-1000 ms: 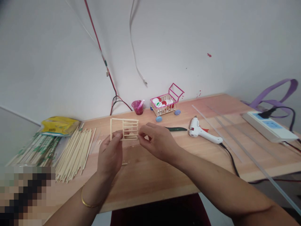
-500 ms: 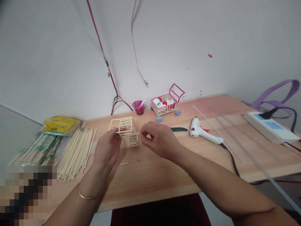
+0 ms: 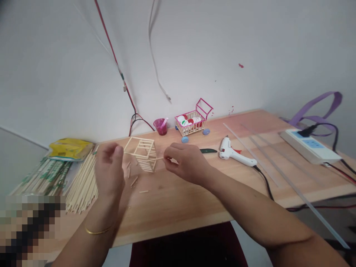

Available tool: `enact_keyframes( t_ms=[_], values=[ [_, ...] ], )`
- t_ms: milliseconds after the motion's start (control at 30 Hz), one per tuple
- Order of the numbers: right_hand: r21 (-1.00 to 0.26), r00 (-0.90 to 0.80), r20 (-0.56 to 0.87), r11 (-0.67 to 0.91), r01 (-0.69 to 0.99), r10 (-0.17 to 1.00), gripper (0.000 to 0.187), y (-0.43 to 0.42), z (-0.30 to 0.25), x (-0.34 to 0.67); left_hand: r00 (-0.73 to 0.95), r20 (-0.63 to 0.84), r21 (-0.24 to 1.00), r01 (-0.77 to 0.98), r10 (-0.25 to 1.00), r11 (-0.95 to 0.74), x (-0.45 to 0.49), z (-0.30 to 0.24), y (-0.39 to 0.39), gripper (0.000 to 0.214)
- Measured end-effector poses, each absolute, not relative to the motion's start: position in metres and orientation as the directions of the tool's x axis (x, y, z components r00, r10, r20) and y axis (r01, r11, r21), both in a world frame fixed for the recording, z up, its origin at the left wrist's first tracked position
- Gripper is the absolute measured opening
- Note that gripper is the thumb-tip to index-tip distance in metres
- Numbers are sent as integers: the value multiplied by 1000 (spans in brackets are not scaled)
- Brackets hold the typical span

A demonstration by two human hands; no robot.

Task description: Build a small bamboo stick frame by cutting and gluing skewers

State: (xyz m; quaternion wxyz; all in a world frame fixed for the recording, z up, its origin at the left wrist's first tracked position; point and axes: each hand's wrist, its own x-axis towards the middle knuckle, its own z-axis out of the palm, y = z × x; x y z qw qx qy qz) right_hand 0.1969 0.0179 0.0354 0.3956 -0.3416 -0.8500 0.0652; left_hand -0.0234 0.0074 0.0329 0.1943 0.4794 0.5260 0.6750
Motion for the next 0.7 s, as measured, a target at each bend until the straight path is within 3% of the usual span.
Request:
enact_keyframes(
  t_ms=[33, 100, 200, 300, 700],
  values=[
    [-370, -461, 626, 760, 535, 629, 8, 17, 36, 197, -452, 632, 771, 452, 630, -449, -24, 36, 2, 30],
    [-343, -483, 619, 766, 543, 619, 8, 16, 36, 196, -232, 858, 471, 710, 458, -523, -21, 39, -8, 31],
    [-301, -501, 614, 768, 566, 610, 10, 13, 37, 194, 185, 874, 164, 758, 449, -631, -9, 37, -16, 28],
    [-274, -510, 616, 770, 576, 601, 11, 10, 39, 193, 316, 817, 94, 751, 481, -654, 2, 31, -15, 27],
    [-184, -548, 625, 787, 589, 556, 10, 7, 39, 193, 399, 800, -31, 772, 447, -635, 9, 29, -13, 18]
  ],
)
